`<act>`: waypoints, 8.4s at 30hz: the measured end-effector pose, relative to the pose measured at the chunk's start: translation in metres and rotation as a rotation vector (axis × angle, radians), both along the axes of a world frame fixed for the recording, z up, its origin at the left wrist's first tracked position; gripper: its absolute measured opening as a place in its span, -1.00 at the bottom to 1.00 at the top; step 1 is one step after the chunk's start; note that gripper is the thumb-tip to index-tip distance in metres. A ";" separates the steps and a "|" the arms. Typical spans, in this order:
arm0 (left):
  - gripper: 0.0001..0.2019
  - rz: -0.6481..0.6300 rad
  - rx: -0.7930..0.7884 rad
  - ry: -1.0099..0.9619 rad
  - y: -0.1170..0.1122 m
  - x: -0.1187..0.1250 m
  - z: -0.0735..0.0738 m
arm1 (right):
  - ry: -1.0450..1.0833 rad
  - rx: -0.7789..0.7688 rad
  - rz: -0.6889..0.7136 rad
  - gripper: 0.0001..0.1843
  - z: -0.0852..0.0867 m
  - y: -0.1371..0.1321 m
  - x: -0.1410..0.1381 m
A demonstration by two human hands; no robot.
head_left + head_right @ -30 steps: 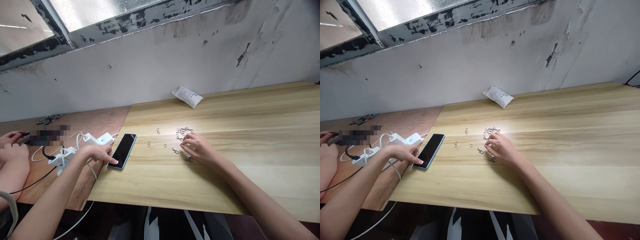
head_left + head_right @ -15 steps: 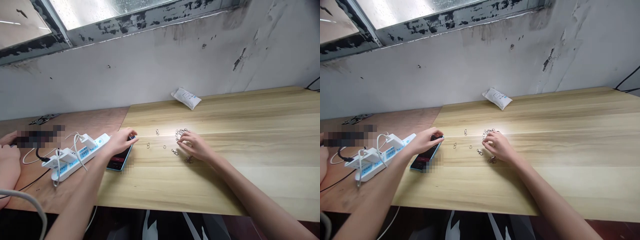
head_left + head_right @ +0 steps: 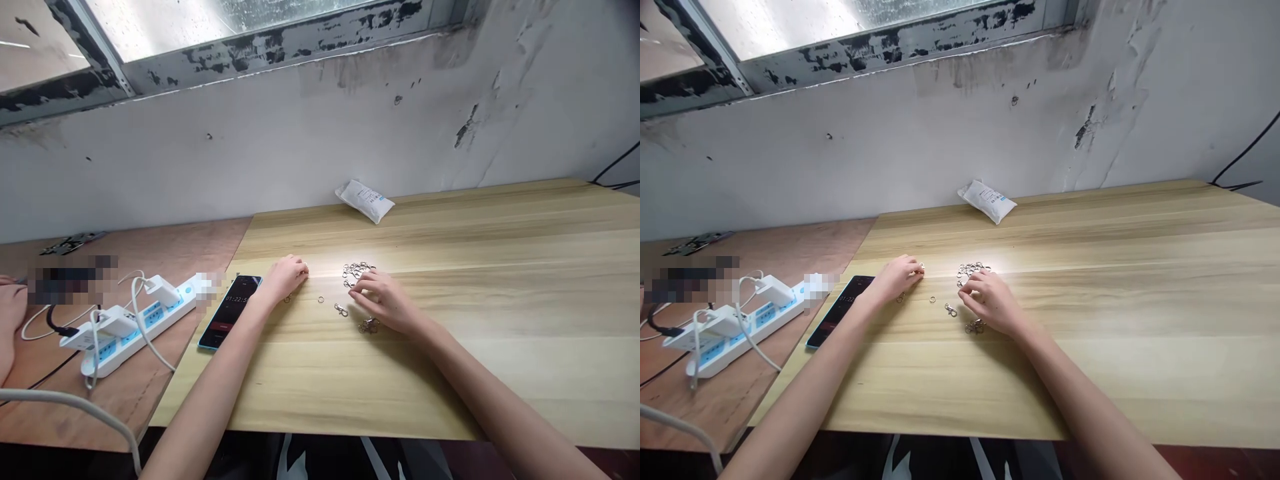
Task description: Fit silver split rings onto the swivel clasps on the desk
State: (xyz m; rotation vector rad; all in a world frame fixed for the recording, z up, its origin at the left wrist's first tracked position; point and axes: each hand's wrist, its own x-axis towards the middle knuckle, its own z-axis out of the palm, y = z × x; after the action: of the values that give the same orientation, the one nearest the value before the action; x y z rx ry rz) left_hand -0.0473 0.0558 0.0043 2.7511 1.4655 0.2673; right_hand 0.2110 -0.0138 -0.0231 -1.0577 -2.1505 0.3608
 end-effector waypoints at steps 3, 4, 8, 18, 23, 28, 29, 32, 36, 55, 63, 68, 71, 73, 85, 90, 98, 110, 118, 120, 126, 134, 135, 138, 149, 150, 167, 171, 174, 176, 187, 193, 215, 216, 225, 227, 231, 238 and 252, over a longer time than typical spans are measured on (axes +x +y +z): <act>-0.79 -0.012 0.022 -0.037 0.003 -0.004 -0.007 | -0.014 -0.006 0.004 -0.75 -0.001 0.000 0.000; -0.79 -0.008 0.029 -0.057 0.003 -0.006 -0.010 | -0.012 -0.015 0.002 -0.75 -0.002 0.000 0.000; -0.83 0.006 0.039 -0.158 0.001 -0.009 -0.018 | 0.037 -0.077 -0.021 -0.75 0.002 0.003 0.001; -0.86 -0.185 -0.107 -0.623 -0.028 0.030 0.017 | 0.337 -0.441 0.173 -0.62 0.024 0.026 -0.028; -0.87 -0.203 -0.087 -0.596 -0.028 0.029 0.010 | 0.513 -0.591 0.284 -0.66 0.016 0.029 -0.027; -0.88 -0.195 -0.109 -0.558 -0.030 0.025 0.008 | 0.564 -0.629 0.232 -0.68 0.012 0.026 -0.031; -0.88 -0.196 -0.104 -0.551 -0.031 0.025 0.009 | 0.574 -0.639 0.236 -0.67 0.012 0.026 -0.033; -0.88 -0.193 -0.066 -0.524 -0.033 0.023 0.009 | 0.586 -0.665 0.271 -0.67 0.010 0.024 -0.036; -0.89 -0.196 -0.028 -0.478 -0.034 0.023 0.004 | 0.610 -0.710 0.280 -0.65 0.008 0.022 -0.039; -0.86 -0.074 -0.096 -0.535 -0.040 0.033 -0.009 | -0.215 0.330 -0.166 -0.68 0.017 0.017 -0.033; -0.81 -0.235 -0.165 -0.385 -0.032 0.013 -0.009 | -0.338 0.459 0.046 -0.62 0.017 -0.002 -0.057; -0.87 -0.195 -0.120 -0.329 -0.024 -0.001 0.000 | -0.387 0.393 -0.011 -0.67 0.014 -0.005 -0.038; -0.87 -0.251 -0.095 -0.258 -0.028 -0.001 -0.003 | -0.485 0.351 0.039 -0.70 0.005 -0.007 -0.023; -0.85 -0.279 -0.071 -0.233 -0.033 0.001 -0.007 | -0.497 0.301 0.050 -0.72 0.001 -0.012 -0.016; -0.51 -0.245 -0.088 -0.025 -0.089 -0.008 -0.023 | -0.360 -0.001 0.246 -0.32 -0.003 -0.062 -0.016; -0.45 -0.148 -0.036 -0.051 -0.095 -0.027 -0.026 | -0.336 0.000 0.209 -0.30 -0.002 -0.078 -0.017; -0.46 0.029 -0.065 -0.130 -0.089 -0.029 -0.039 | -0.357 -0.058 0.369 -0.28 0.003 -0.074 -0.039; -0.60 -0.037 -0.049 -0.257 -0.050 -0.002 -0.048 | -0.275 -0.002 0.076 -0.54 -0.024 -0.025 -0.023; -0.77 -0.065 0.172 -0.193 -0.043 0.060 -0.030 | -0.208 0.089 0.063 -0.52 -0.033 -0.049 0.004; -0.85 -0.065 0.220 -0.170 -0.043 0.071 -0.027 | -0.196 0.099 0.032 -0.55 -0.029 -0.053 0.008; -0.78 -0.097 0.288 -0.099 -0.038 0.075 -0.025 | -0.146 0.104 -0.155 -0.72 -0.012 -0.021 0.012; -0.84 -0.133 0.212 -0.138 -0.035 0.073 -0.024 | -0.396 0.181 -0.211 -0.80 -0.009 0.018 -0.004; -0.85 -0.134 0.208 -0.146 -0.035 0.073 -0.025 | -0.394 0.193 -0.215 -0.80 -0.011 0.018 -0.005; -0.85 -0.133 0.200 -0.174 -0.034 0.074 -0.028 | -0.348 0.190 -0.223 -0.85 -0.014 0.017 -0.005; -0.88 -0.153 0.103 -0.300 -0.037 0.065 -0.024 | -0.023 0.053 -0.159 -0.91 -0.016 0.014 -0.006; -0.89 -0.151 0.080 -0.320 -0.037 0.064 -0.022 | 0.019 0.039 -0.144 -0.91 -0.015 0.014 -0.006; -0.92 -0.036 0.050 -0.486 -0.041 0.058 -0.009 | 0.153 0.068 -0.085 -0.84 0.002 0.000 -0.007; -0.91 -0.048 0.157 -0.470 -0.042 0.058 -0.007 | 0.114 0.059 -0.242 -0.82 -0.001 0.002 -0.008; -0.91 -0.086 0.194 -0.424 -0.046 0.060 -0.005 | 0.073 0.046 -0.178 -0.84 -0.007 0.006 -0.007; -0.90 -0.093 0.212 -0.408 -0.048 0.061 -0.004 | 0.059 0.056 -0.143 -0.88 -0.009 0.009 -0.005; -0.88 -0.096 0.038 -0.314 -0.043 0.056 -0.011 | -0.315 0.465 -0.124 -0.73 0.011 -0.003 -0.002; -0.87 -0.141 0.048 -0.198 -0.036 0.034 -0.002 | -0.396 0.502 0.093 -0.70 0.002 -0.024 -0.013; -0.87 -0.103 0.109 -0.156 -0.046 -0.019 0.005 | -0.576 0.178 -0.349 -0.66 0.003 0.061 -0.030; -0.87 -0.099 0.108 -0.163 -0.046 -0.019 0.004 | -0.568 0.179 -0.349 -0.65 0.002 0.060 -0.031; -0.86 -0.011 0.081 -0.374 -0.049 -0.006 0.004 | 0.080 -0.132 -0.219 -0.80 0.016 0.046 -0.030; -0.87 0.060 0.082 -0.458 -0.053 0.006 0.007 | 0.439 -0.372 -0.090 -0.77 0.020 0.037 -0.030; -0.88 0.044 0.186 -0.475 -0.057 0.030 0.012 | 0.727 -0.577 0.009 -0.68 0.026 0.021 -0.033; -0.91 0.011 0.338 -0.480 -0.057 0.050 0.006 | 0.869 -0.671 -0.043 -0.72 0.022 0.011 -0.039; -0.91 -0.089 0.461 -0.446 -0.058 0.040 -0.004 | 1.043 -0.830 -0.078 -0.70 0.010 0.005 -0.050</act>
State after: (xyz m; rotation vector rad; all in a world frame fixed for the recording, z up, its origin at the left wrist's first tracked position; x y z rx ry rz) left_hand -0.0071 -0.0018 0.0002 2.7846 1.2811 1.2627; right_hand 0.1615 -0.0092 -0.0129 -1.0016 -0.9902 1.4693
